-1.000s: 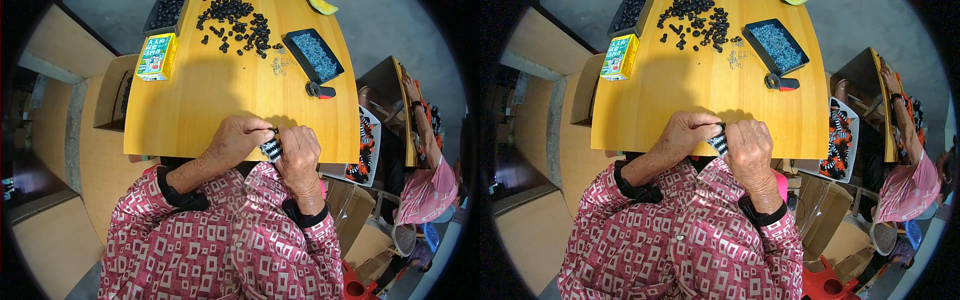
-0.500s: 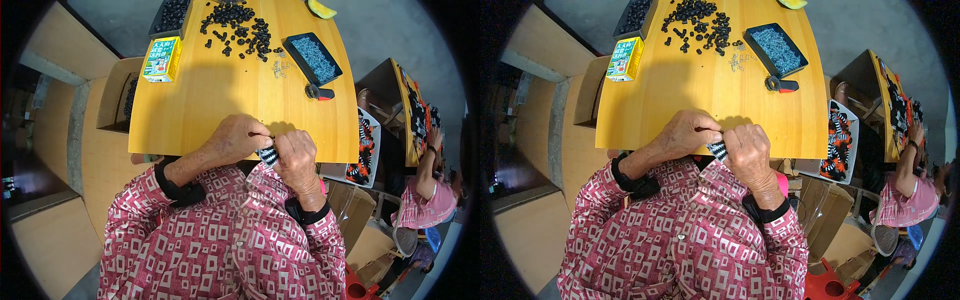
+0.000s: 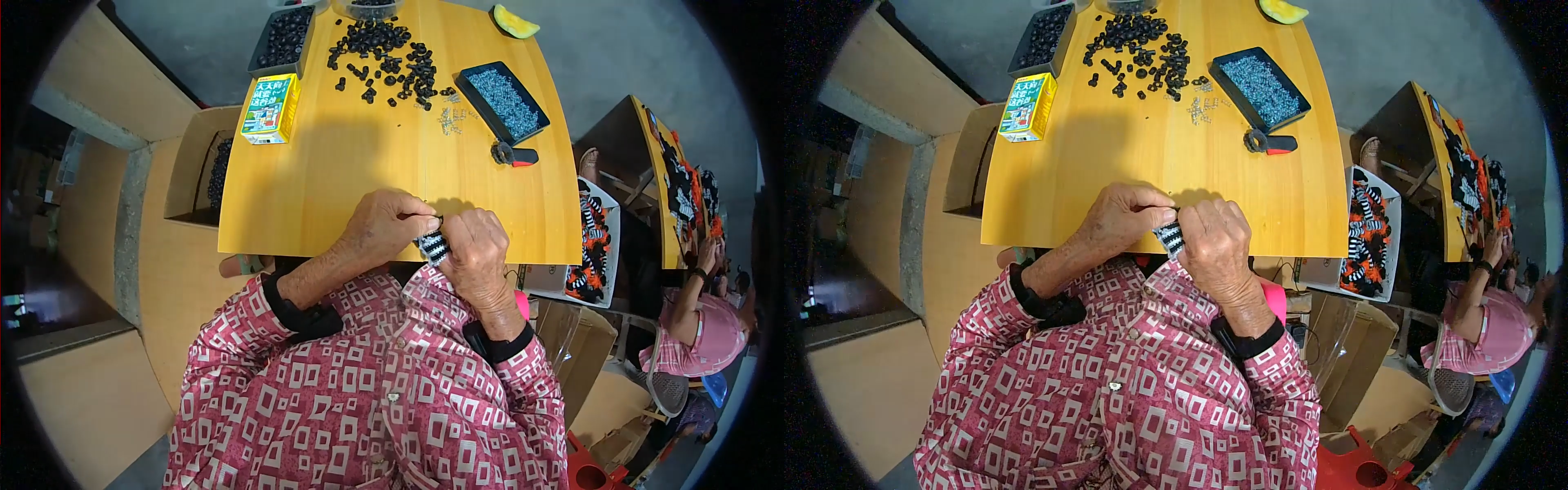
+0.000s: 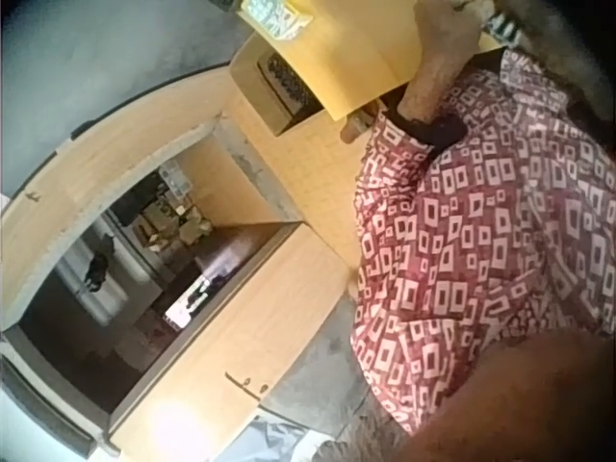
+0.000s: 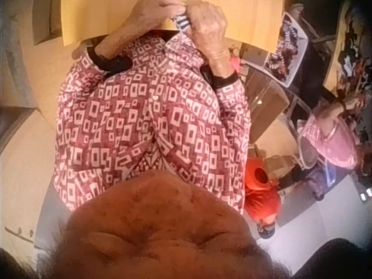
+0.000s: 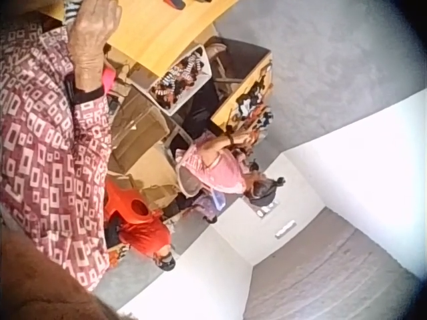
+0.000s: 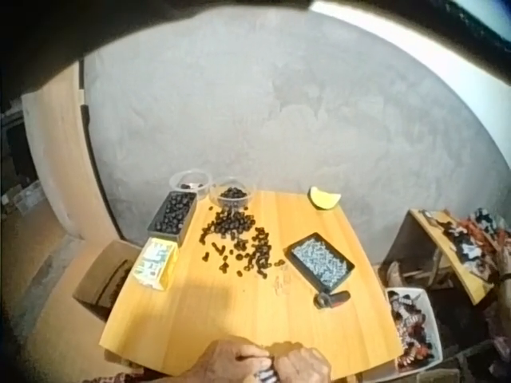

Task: The person assembles small black plastic parts onto a striped cylindrical object by hand at a workstation.

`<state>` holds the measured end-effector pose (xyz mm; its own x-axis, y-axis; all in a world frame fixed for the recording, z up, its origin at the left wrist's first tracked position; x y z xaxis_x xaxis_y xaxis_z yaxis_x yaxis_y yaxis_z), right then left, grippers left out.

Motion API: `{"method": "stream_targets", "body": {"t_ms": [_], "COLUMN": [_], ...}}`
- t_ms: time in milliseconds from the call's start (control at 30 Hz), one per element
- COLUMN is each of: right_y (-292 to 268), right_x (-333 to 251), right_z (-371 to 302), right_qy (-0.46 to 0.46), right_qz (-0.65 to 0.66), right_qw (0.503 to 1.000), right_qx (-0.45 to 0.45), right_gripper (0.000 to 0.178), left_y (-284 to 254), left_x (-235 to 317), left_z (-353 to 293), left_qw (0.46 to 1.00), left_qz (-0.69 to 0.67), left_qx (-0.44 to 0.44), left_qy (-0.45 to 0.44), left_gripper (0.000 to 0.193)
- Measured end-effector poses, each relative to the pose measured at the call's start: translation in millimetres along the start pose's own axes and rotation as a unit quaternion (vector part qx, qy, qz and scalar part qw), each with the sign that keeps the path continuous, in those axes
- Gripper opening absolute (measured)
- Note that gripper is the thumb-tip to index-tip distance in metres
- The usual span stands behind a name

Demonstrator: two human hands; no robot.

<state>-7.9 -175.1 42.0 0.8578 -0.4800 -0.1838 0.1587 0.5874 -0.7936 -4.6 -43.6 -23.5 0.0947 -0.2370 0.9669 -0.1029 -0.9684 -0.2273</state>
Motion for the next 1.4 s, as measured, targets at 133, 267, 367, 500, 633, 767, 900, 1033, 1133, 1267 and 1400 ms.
{"method": "stream_targets", "body": {"t_ms": [133, 267, 367, 500, 633, 767, 900, 1033, 1133, 1267, 1400], "right_y": [4.2, 0.1, -1.8, -12.1, -16.6, -19.4, -19.2, -29.7, -35.7, -41.6, -38.3], "right_x": [3.7, 7.3, 1.7, -0.6, 8.5, 11.0, 12.0, -9.1, -14.9, -22.8, -20.2], "right_z": [-3.2, -5.9, 0.8, 5.8, 2.5, 6.1, 6.0, 9.5, 10.1, 10.5, 10.9], "right_qy": [0.000, 0.020, 0.013, 0.028, 0.058, 0.071, 0.056, -0.079, -0.094, -0.118, -0.117], "right_qz": [-0.001, -0.002, -0.012, 0.038, 0.112, 0.170, 0.219, 0.097, 0.096, 0.104, 0.117], "right_qw": [1.000, 1.000, 0.999, 0.997, 0.991, 0.980, 0.971, 0.988, 0.987, 0.984, 0.978], "right_qx": [0.004, 0.010, -0.038, -0.068, -0.053, -0.072, -0.078, -0.088, -0.091, -0.085, -0.129], "right_gripper": [0.023, 0.021, 0.022, 0.033, 0.043, 0.039, 0.041, 0.039, 0.038, 0.037, 0.035], "left_y": [0.2, 4.3, 2.5, 0.1, 5.3, 6.6, 7.7, 12.2, 12.6, 17.0, 21.4], "left_x": [1.6, -0.3, -5.0, 0.3, 1.0, -0.6, -2.9, -2.0, 2.6, 4.8, -2.9], "left_z": [4.6, 6.3, 4.3, -0.7, -6.4, -9.6, -12.4, -19.1, -22.8, -23.8, -24.6], "left_qw": [0.998, 0.996, 0.995, 0.974, 0.954, 0.947, 0.938, 0.904, 0.894, 0.883, 0.882], "left_qz": [0.012, -0.014, -0.076, -0.213, -0.273, -0.278, -0.298, -0.360, -0.359, -0.354, -0.348], "left_qx": [-0.034, -0.074, -0.063, -0.068, -0.100, -0.135, -0.150, -0.185, -0.231, -0.288, -0.290], "left_qy": [-0.044, -0.040, -0.020, -0.031, -0.074, -0.086, -0.098, -0.139, -0.136, -0.108, -0.128], "left_gripper": [0.019, 0.020, 0.022, 0.025, 0.026, 0.031, 0.033, 0.032, 0.030, 0.028, 0.028]}}
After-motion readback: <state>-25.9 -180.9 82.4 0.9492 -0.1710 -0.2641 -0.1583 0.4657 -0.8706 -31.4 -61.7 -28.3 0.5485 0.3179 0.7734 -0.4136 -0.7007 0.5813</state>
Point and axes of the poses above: each hand's wrist, its own z-axis towards the middle knuckle, its own y-axis out of the palm, x = y × z, the point moved 7 cm from there along z, towards the middle knuckle, and after that the axes turned 4 degrees about -y, right-handed, at the moved point
